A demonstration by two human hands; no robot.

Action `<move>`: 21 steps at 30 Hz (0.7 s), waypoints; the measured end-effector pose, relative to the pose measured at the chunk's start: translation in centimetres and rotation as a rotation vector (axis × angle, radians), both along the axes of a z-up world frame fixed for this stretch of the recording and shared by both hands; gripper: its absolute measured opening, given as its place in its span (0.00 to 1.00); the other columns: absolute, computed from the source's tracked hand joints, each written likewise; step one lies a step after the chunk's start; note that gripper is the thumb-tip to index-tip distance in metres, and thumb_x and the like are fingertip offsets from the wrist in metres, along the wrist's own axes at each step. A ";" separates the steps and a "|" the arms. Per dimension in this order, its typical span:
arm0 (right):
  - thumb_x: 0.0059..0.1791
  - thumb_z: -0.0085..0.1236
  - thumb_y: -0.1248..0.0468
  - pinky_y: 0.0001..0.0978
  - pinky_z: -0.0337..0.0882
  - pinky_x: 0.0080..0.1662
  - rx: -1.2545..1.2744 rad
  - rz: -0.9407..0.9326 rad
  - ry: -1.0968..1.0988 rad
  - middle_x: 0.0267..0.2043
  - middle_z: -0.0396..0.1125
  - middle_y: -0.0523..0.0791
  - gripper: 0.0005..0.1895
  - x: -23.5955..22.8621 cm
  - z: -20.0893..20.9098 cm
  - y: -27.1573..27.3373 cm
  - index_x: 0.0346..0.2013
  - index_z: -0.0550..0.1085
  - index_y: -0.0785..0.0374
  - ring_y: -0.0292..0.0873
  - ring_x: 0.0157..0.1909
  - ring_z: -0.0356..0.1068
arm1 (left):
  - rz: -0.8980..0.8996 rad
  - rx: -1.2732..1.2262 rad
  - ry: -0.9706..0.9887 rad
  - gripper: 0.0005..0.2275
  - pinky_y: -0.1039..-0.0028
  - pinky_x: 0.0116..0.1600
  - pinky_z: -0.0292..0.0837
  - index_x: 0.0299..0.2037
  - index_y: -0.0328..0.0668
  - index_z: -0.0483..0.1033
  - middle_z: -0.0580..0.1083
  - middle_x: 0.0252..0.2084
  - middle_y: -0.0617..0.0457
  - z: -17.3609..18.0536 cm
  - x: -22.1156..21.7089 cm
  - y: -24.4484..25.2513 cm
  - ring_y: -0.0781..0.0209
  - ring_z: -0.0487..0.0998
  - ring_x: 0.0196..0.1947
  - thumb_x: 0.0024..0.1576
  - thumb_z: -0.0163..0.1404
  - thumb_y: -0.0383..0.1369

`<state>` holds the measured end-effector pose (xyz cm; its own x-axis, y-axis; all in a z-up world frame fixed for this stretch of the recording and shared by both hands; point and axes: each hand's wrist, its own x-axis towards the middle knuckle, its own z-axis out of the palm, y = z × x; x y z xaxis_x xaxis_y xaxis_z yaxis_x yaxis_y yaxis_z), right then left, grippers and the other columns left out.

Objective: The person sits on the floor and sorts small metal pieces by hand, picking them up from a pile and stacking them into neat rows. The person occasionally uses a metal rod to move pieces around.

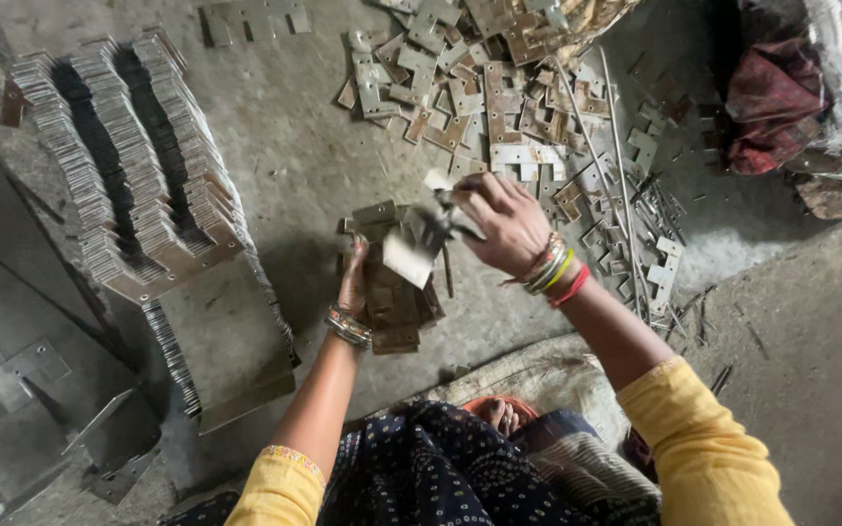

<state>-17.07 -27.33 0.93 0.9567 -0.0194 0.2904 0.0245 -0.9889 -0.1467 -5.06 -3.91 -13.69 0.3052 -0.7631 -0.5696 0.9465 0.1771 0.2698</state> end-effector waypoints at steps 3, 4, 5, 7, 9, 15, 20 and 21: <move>0.57 0.64 0.55 0.40 0.75 0.50 -0.216 -0.194 0.351 0.59 0.67 0.49 0.23 -0.1 -1.5 -5.3 0.64 0.71 0.59 0.51 0.59 0.69 | 0.002 -0.055 -0.026 0.17 0.67 0.47 0.82 0.49 0.36 0.79 0.80 0.44 0.50 0.7 0.0 -0.1 0.59 0.82 0.41 0.59 0.54 0.42; 0.50 0.65 0.57 0.47 0.70 0.55 -0.201 -0.288 0.361 0.61 0.66 0.51 0.28 0.2 -2.6 -7.4 0.63 0.71 0.59 0.55 0.59 0.67 | -0.032 -0.067 -0.041 0.15 0.67 0.46 0.80 0.49 0.36 0.78 0.80 0.43 0.50 0.5 0.0 0.1 0.59 0.82 0.40 0.59 0.56 0.39; 0.43 0.67 0.58 0.54 0.65 0.60 -0.185 -0.382 0.370 0.62 0.65 0.52 0.33 0.4 -3.7 -9.6 0.62 0.70 0.59 0.60 0.60 0.65 | -0.066 -0.078 -0.056 0.13 0.67 0.45 0.79 0.49 0.36 0.78 0.80 0.43 0.50 0.2 -0.1 0.3 0.58 0.81 0.39 0.60 0.57 0.36; 0.39 0.63 0.67 0.59 0.65 0.58 -0.198 -0.417 0.440 0.67 0.61 0.52 0.36 0.2 -5.8 -12.8 0.64 0.69 0.61 0.63 0.63 0.61 | -0.058 -0.098 -0.024 0.13 0.66 0.45 0.80 0.48 0.37 0.78 0.80 0.42 0.50 -0.5 -0.6 0.7 0.58 0.82 0.39 0.57 0.56 0.35; 0.40 0.61 0.69 0.59 0.66 0.60 -0.142 -0.468 0.587 0.66 0.63 0.52 0.37 -0.2 -7.2 -15.2 0.65 0.68 0.59 0.62 0.65 0.61 | -0.040 -0.101 -0.020 0.12 0.66 0.46 0.80 0.47 0.37 0.78 0.80 0.42 0.50 -1.3 -1.1 0.7 0.58 0.82 0.39 0.57 0.56 0.34; 0.40 0.66 0.64 0.51 0.68 0.61 -0.002 -0.494 0.590 0.62 0.64 0.53 0.33 -1.4 -9.2 -16.4 0.60 0.69 0.54 0.61 0.66 0.60 | -0.058 -0.136 -0.133 0.15 0.68 0.51 0.79 0.50 0.36 0.79 0.80 0.47 0.50 -4.8 -0.8 0.4 0.60 0.82 0.44 0.58 0.52 0.37; 0.36 0.72 0.62 0.52 0.66 0.64 0.090 -0.396 0.468 0.61 0.66 0.53 0.38 -3.0 -9.9 -15.9 0.58 0.67 0.62 0.61 0.64 0.62 | -0.114 -0.209 -0.055 0.11 0.64 0.53 0.76 0.52 0.35 0.77 0.78 0.48 0.50 -7.1 -2.0 0.3 0.57 0.79 0.47 0.61 0.53 0.30; 0.36 0.72 0.61 0.51 0.65 0.64 0.089 -0.405 0.483 0.59 0.66 0.54 0.38 -3.0 -10.0 -15.7 0.59 0.67 0.60 0.61 0.64 0.62 | -0.107 -0.213 -0.079 0.12 0.65 0.54 0.76 0.52 0.34 0.77 0.79 0.49 0.50 -7.0 -2.1 0.6 0.58 0.79 0.47 0.62 0.52 0.31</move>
<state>-20.08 -43.02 -9.03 0.8910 -0.4116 -0.1915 -0.4386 -0.8893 -0.1294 -7.19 -3.33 -20.73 0.2538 -0.8935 -0.3705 0.9403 0.1381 0.3110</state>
